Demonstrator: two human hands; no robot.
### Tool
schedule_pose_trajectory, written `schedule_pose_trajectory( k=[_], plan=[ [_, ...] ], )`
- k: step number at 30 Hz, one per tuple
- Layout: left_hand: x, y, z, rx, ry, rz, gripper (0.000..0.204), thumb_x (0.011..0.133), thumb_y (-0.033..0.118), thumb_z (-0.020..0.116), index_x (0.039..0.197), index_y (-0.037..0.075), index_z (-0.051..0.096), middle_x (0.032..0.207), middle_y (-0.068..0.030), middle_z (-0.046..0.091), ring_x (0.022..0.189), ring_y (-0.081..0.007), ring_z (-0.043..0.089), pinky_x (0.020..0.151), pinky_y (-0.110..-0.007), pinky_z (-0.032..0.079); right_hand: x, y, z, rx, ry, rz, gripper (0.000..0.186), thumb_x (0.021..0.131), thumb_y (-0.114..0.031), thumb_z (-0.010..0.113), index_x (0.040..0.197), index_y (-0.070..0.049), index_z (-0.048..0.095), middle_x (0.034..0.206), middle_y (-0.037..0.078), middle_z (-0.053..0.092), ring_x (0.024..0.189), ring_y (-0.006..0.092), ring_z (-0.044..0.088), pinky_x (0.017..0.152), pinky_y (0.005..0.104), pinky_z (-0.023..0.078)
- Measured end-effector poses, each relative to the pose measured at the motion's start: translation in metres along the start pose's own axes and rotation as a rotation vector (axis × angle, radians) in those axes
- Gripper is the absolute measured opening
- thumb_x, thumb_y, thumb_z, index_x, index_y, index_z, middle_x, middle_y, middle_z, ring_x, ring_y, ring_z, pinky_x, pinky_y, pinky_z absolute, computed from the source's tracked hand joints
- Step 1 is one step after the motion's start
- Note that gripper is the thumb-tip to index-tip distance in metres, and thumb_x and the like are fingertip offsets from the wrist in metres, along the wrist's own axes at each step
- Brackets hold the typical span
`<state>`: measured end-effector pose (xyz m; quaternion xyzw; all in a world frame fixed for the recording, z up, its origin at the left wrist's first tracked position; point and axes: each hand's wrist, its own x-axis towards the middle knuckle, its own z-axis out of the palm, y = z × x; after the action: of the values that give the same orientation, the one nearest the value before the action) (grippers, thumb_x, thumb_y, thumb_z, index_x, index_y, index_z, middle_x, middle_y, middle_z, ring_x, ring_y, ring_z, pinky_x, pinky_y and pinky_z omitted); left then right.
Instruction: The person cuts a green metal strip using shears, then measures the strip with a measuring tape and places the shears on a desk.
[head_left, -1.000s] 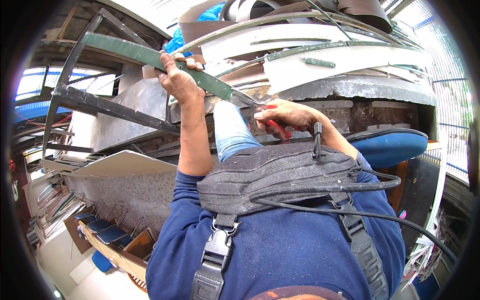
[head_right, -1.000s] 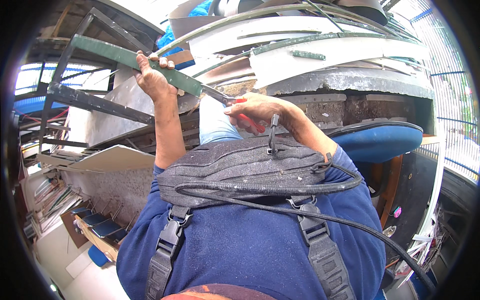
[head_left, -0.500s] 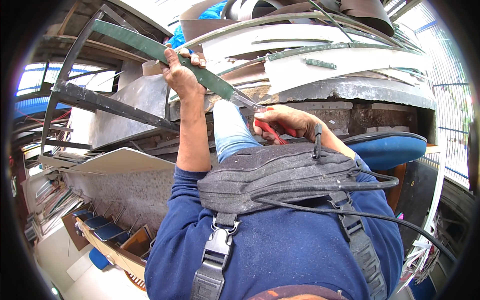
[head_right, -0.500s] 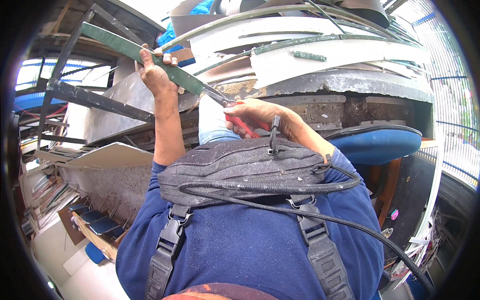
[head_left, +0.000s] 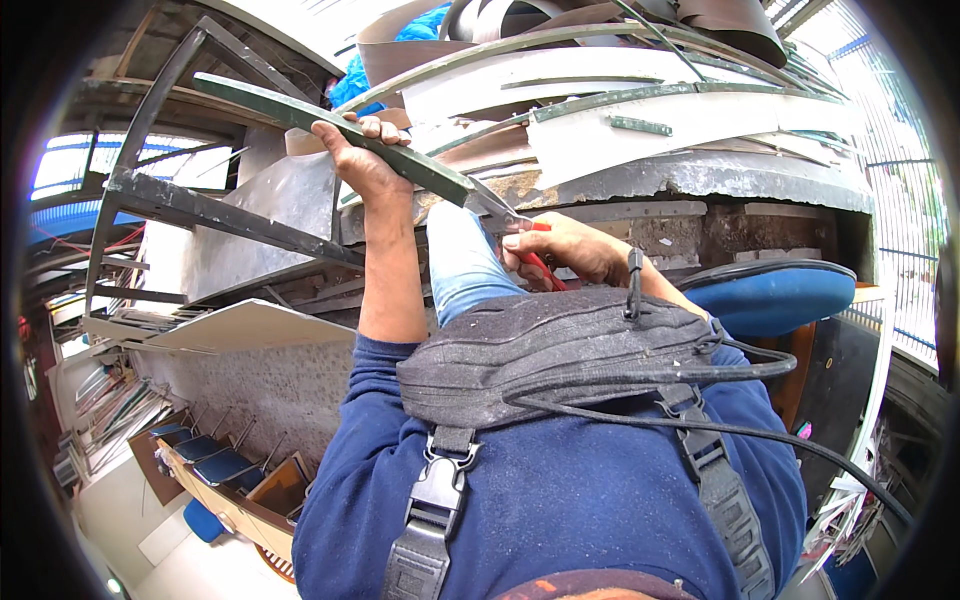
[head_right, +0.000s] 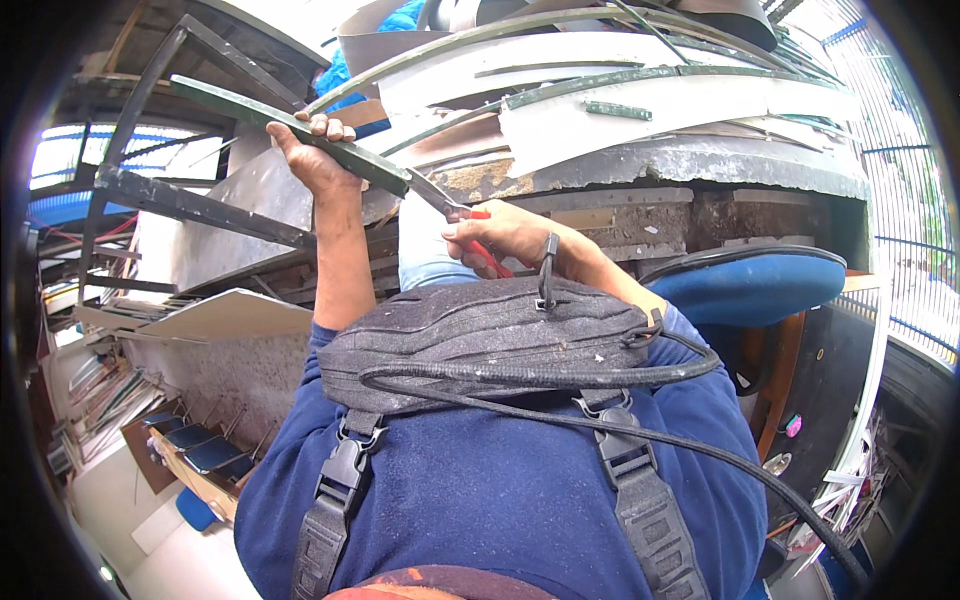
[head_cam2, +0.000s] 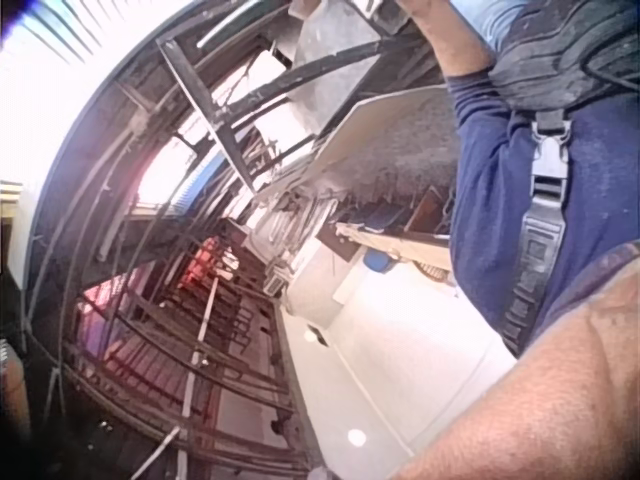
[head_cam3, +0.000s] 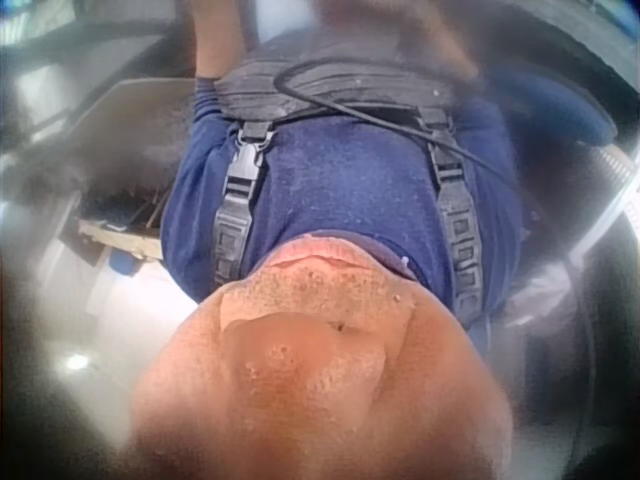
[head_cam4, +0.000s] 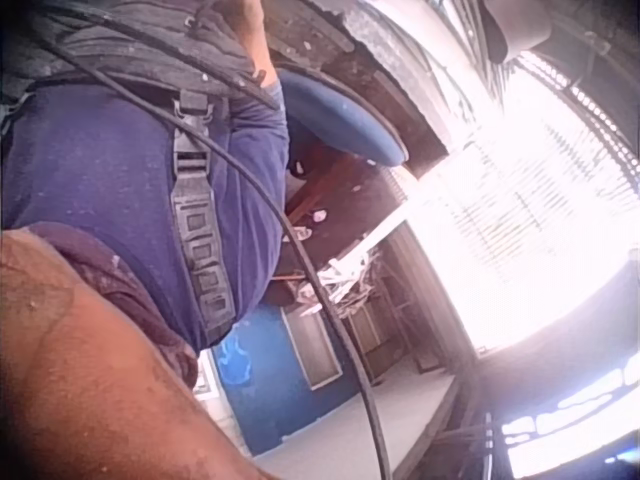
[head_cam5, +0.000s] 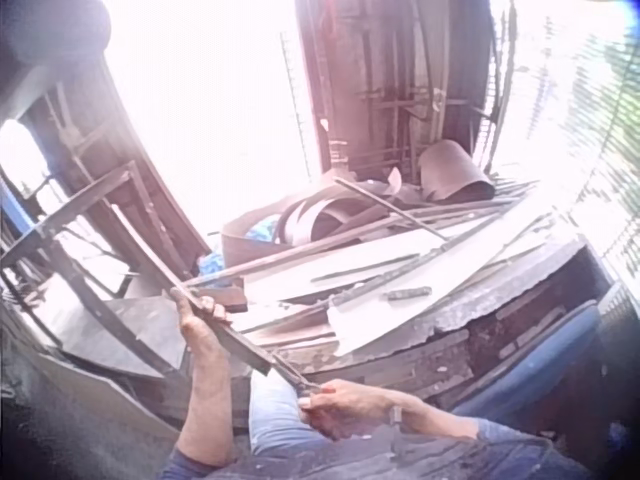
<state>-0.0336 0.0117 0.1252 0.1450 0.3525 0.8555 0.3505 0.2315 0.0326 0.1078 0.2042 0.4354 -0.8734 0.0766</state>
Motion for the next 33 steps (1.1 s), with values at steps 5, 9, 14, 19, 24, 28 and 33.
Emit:
schedule_pose_trajectory(
  k=[5, 9, 14, 19, 24, 28, 33],
  plan=[
    [-0.002, 0.002, 0.015, 0.167, 0.247, -0.152, 0.045, 0.098, 0.056, 0.048, 0.093, 0.012, 0.049, 0.064, -0.0004, 0.045, 0.054, -0.0203, 0.050, 0.050, -0.036, 0.044, 0.001, 0.000, 0.012, -1.101, 0.653, -0.221, 0.033, 0.094, -0.038, 0.061, 0.090, -0.005, 0.061, 0.076, 0.014, 0.064, 0.067, 0.0326, 0.065, 0.065, 0.0391, 0.052],
    [0.003, -0.001, 0.001, 0.167, 0.315, -0.237, 0.037, 0.098, 0.046, 0.056, 0.087, 0.012, 0.047, 0.063, 0.0017, 0.040, 0.050, -0.0127, 0.039, 0.045, -0.027, 0.035, -0.005, 0.001, 0.013, -0.995, 0.518, -0.231, 0.029, 0.092, -0.035, 0.061, 0.096, -0.005, 0.062, 0.082, 0.014, 0.067, 0.079, 0.0319, 0.067, 0.074, 0.0416, 0.052],
    [-0.002, 0.004, 0.017, -0.036, 0.239, -0.112, 0.039, 0.097, 0.049, 0.053, 0.082, 0.014, 0.044, 0.060, 0.0042, 0.036, 0.045, -0.0089, 0.035, 0.039, -0.024, 0.030, -0.007, 0.003, 0.010, -0.275, 0.175, -0.027, 0.032, 0.095, -0.037, 0.059, 0.091, -0.005, 0.062, 0.068, 0.004, 0.059, 0.057, 0.0131, 0.056, 0.056, 0.0273, 0.048],
    [-0.002, 0.010, 0.013, -0.325, -0.077, -0.190, 0.046, 0.097, 0.056, 0.046, 0.082, 0.012, 0.046, 0.061, 0.0033, 0.037, 0.045, -0.0091, 0.037, 0.040, -0.023, 0.031, -0.005, 0.004, 0.008, -0.172, 0.123, -0.038, 0.030, 0.097, -0.033, 0.058, 0.091, -0.004, 0.063, 0.069, 0.001, 0.059, 0.059, 0.0092, 0.054, 0.055, 0.0236, 0.045],
    [0.000, 0.010, 0.008, -0.421, -0.120, -0.237, 0.048, 0.097, 0.055, 0.044, 0.082, 0.010, 0.047, 0.061, 0.0031, 0.037, 0.043, -0.0093, 0.036, 0.040, -0.023, 0.032, -0.010, -0.007, 0.011, -0.154, 0.144, -0.022, 0.030, 0.096, -0.033, 0.059, 0.092, -0.003, 0.066, 0.072, 0.002, 0.060, 0.063, 0.0093, 0.055, 0.057, 0.0238, 0.046],
    [-0.001, 0.012, 0.005, -0.555, -0.266, -0.279, 0.046, 0.094, 0.051, 0.050, 0.092, 0.005, 0.053, 0.064, 0.0016, 0.036, 0.048, -0.0103, 0.036, 0.042, -0.024, 0.032, -0.007, -0.008, 0.018, -0.054, 0.000, -0.013, 0.033, 0.093, -0.036, 0.062, 0.090, -0.003, 0.066, 0.067, 0.003, 0.060, 0.058, 0.0091, 0.055, 0.052, 0.0233, 0.044],
    [-0.001, 0.017, 0.012, -0.345, -0.129, -0.286, 0.045, 0.091, 0.046, 0.057, 0.104, 0.003, 0.058, 0.066, 0.0003, 0.035, 0.052, -0.0110, 0.036, 0.044, -0.025, 0.031, -0.006, -0.010, 0.021, 0.101, -0.042, 0.045, 0.033, 0.092, -0.034, 0.063, 0.083, -0.003, 0.066, 0.063, 0.001, 0.058, 0.055, 0.0076, 0.052, 0.051, 0.0218, 0.039]
  ],
)
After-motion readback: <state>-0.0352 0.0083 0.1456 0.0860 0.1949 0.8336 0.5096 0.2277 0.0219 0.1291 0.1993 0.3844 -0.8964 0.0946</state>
